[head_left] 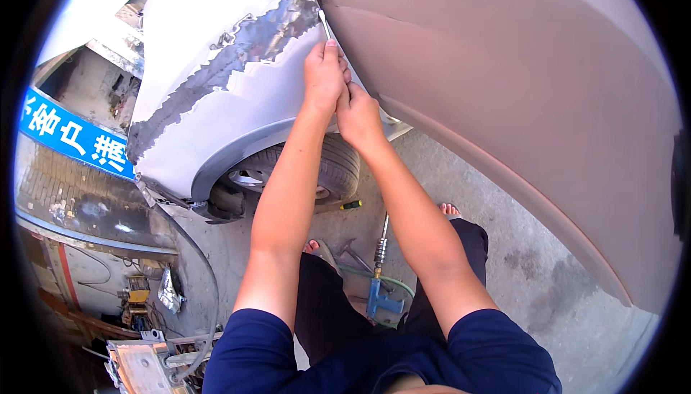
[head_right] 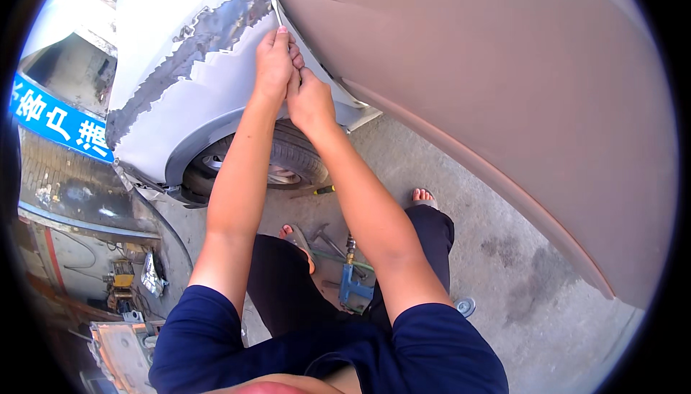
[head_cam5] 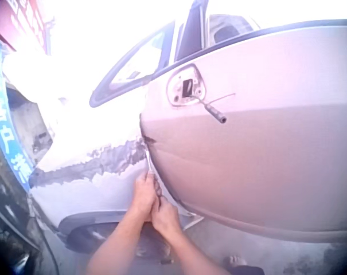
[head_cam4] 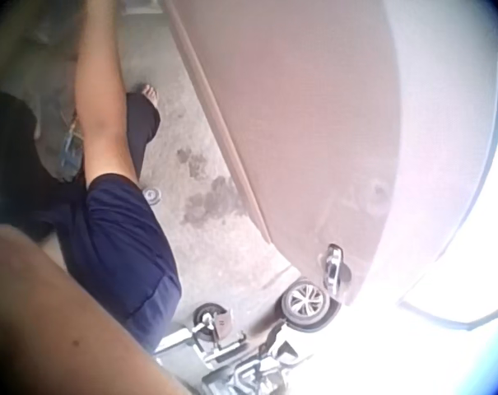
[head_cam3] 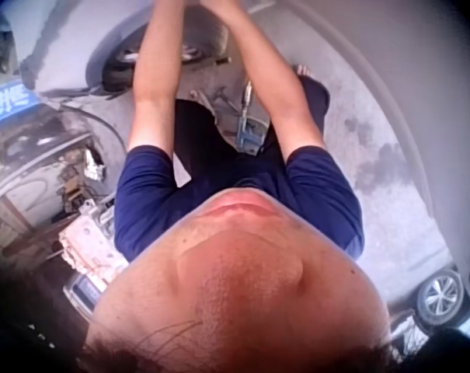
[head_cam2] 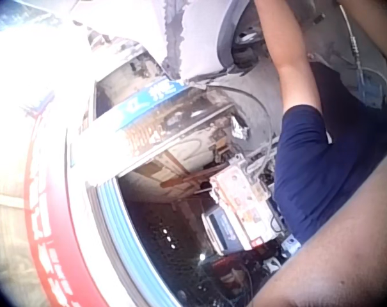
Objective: The person uses a pneumatic dent puller to repeatedly tap and pull a dent on the rear quarter panel of a white car. They then switch to a screwdriver to pry and adjust the metal along the seam between the panel and the door.
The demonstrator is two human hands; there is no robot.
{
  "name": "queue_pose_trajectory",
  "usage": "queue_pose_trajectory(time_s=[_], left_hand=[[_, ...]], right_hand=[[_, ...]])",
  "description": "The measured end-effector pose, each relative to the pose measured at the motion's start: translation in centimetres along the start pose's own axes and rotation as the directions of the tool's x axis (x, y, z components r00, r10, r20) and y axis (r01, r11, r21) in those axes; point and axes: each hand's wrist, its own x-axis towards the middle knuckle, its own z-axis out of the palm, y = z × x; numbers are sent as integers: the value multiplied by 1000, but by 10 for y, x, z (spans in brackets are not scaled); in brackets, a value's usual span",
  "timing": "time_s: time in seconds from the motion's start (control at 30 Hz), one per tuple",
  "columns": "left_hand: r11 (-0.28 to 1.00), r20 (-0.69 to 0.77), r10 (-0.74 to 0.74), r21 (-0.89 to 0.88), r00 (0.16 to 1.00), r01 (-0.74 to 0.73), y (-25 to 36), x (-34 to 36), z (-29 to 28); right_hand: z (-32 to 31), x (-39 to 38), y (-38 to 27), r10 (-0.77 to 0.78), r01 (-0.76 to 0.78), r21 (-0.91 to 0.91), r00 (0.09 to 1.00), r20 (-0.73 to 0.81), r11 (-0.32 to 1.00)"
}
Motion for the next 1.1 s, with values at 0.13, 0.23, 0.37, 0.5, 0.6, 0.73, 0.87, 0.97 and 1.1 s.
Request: queue_pose_trajectory(time_s=[0.13, 0.23, 0.37, 0.5, 0.6, 0.73, 0.87, 0.97, 1.1], left_hand=[[981, 20, -139, -133, 990, 140, 12, -10, 0], [976, 70, -131, -165, 989, 141, 8, -3, -1], [961, 96, -119, -238, 988, 139, 5, -2, -6], [962, 96, -132, -226, 987, 151, 9, -3, -3], [959, 92, -124, -245, 988, 143, 12, -6, 3], [950, 119, -46, -303, 992, 80, 19, 6, 0], [983, 59, -22, -180, 998, 32, 17, 4, 5], [960, 57, -133, -242, 989, 143, 4, -14, 6], [960, 48, -121, -249, 991, 129, 2, -16, 8]], right_hand=[[-11, -8, -14, 234, -316, 305, 932, 277, 898], [-15, -12, 12, 184, -361, 464, 905, 383, 809], [-20, -64, 56, 438, -557, 738, 811, 387, 380], [-14, -130, 150, 768, -342, 915, 519, 374, -214], [-3, -126, 152, 869, -201, 916, 299, 395, -347], [5, -12, 14, 443, -327, 945, 844, 304, -24], [-6, -34, 10, 463, -341, 902, 776, 428, -263], [-15, -59, 28, 525, -368, 909, 744, 414, -197], [-20, -50, 23, 442, -406, 912, 808, 390, -61]])
